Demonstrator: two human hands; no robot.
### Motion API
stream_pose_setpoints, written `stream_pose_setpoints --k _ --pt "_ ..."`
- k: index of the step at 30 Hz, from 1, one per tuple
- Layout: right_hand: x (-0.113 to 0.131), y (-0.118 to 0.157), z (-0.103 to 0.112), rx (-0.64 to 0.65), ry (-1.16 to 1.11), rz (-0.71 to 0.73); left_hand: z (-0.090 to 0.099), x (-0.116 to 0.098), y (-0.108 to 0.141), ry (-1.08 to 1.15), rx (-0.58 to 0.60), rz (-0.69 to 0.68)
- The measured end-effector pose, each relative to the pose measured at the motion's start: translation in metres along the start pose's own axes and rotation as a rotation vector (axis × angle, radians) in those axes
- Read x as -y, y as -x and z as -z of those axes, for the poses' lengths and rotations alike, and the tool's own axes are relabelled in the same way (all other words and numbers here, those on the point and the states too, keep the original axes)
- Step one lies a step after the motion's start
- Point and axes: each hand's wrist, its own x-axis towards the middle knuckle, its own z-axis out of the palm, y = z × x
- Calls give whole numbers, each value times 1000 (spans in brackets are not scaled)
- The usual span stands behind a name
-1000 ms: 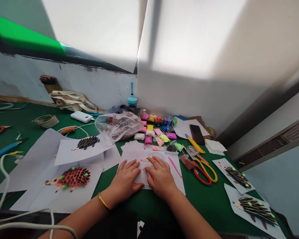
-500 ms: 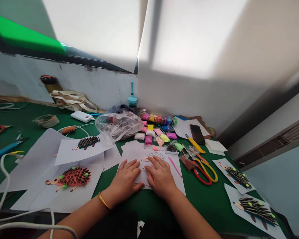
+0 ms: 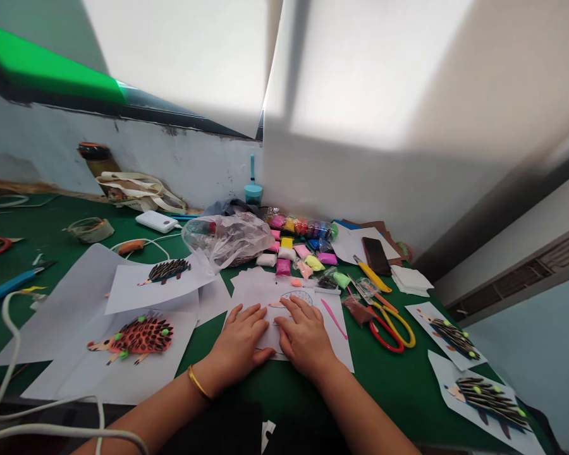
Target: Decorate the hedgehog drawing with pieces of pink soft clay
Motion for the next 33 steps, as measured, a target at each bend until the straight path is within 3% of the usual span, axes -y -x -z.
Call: stream_pose_setpoints --k 6,20,29,33 --pt "-4 -7 2 -33 15 -21 -1 1 0 -1 -9 -2" --pt "-2 -5 -1 56 23 36 1 0 0 -3 11 2" --pt "-6 -4 2 -36 -25 3 0 0 0 -4 -1 -2" --pt "-6 -3 0 -5 -24 5 0 0 0 11 -5 0"
